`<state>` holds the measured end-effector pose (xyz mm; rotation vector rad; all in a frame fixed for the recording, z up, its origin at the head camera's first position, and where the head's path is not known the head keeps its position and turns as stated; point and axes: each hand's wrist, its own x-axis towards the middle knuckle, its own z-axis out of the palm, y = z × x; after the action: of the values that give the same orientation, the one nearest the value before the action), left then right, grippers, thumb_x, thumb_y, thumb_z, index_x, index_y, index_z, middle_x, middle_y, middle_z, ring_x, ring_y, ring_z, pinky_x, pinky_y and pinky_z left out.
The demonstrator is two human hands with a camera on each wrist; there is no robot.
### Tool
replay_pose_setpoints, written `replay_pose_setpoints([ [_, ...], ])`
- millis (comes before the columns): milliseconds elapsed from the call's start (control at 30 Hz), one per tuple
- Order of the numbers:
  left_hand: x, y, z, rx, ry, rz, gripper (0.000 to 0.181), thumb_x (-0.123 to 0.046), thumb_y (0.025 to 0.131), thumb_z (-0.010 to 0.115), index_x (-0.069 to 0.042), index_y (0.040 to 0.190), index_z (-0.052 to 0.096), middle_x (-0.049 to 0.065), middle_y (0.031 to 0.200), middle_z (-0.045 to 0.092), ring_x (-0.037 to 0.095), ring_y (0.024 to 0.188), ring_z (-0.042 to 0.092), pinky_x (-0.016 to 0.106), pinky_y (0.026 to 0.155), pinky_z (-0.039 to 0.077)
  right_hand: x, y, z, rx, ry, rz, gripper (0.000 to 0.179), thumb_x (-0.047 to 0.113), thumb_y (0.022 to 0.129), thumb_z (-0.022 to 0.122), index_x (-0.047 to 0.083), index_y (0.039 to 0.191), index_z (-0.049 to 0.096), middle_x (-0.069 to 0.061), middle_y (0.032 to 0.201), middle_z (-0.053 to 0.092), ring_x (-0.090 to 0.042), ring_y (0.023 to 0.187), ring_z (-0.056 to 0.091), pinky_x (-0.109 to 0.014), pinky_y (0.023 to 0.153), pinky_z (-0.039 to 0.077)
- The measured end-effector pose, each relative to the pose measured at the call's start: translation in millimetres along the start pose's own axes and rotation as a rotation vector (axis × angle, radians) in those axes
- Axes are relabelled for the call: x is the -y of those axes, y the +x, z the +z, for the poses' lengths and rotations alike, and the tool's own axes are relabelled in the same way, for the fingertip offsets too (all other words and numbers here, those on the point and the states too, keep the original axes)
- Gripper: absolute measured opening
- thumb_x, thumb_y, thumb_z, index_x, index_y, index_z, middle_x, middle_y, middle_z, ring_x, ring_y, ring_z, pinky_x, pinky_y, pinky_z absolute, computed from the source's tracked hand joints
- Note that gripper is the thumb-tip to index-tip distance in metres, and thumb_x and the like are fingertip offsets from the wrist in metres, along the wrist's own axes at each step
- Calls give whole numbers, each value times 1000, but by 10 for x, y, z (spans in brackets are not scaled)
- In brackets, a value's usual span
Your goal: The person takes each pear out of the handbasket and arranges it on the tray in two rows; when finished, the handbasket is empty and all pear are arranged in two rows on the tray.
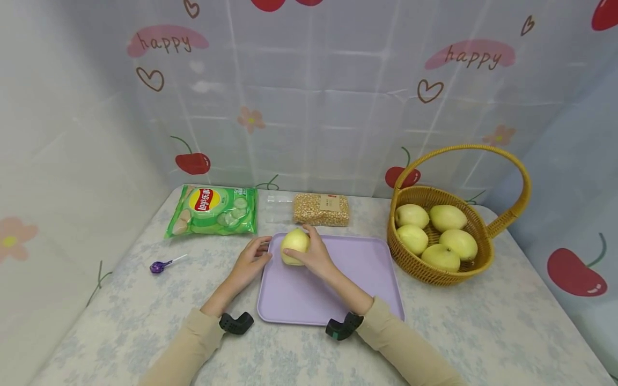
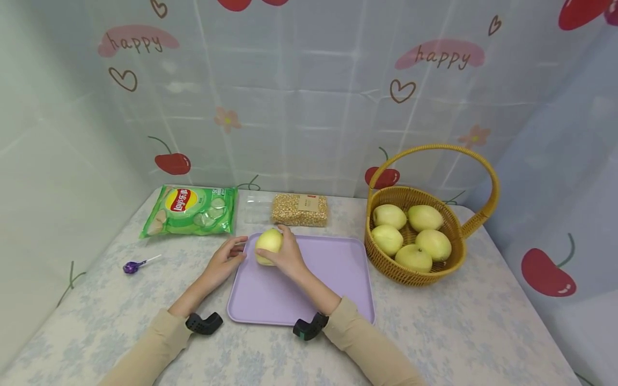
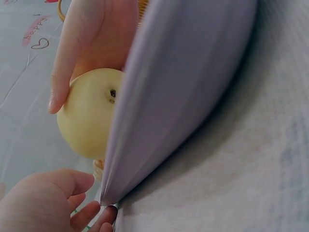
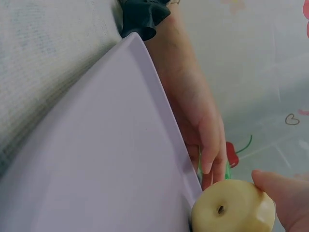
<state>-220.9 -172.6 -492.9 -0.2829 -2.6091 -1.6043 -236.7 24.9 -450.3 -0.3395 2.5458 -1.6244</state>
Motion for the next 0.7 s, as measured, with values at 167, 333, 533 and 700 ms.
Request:
replay_pose_setpoints([
  [167,-8,4,6,1,10,2,43,-7,93,55,-1,135,47,20,134,51,35,118,55,51,100,42,-7,15,-8,6,-4,10,83,30,81,73,1,145,29,-23,135,48,-37,115,56,-49,91,51],
  [333,-246,-72,-45,18,3,-8,43,-3,93,54,5,135,45,26,133,49,40,118,53,53,101,41,-13,21,-20,15,5,24,84,31,82,72,3,147,27,-23,136,48,-36,115,57,-48,91,51],
  [533,-399,-134,-92,28,-13,4,42,-1,93,53,9,134,45,29,132,49,42,118,53,54,101,41,28,23,-79,-6,4,28,83,31,84,71,2,147,26,-24,135,47,-37,120,52,-51,98,46],
  [700,-395,-132,-86,20,-5,18,42,0,92,53,9,133,46,29,132,49,41,116,53,54,100,41,41,32,-160,-18,-6,24,81,32,86,69,1,146,26,-25,140,43,-40,129,44,-55,103,41],
])
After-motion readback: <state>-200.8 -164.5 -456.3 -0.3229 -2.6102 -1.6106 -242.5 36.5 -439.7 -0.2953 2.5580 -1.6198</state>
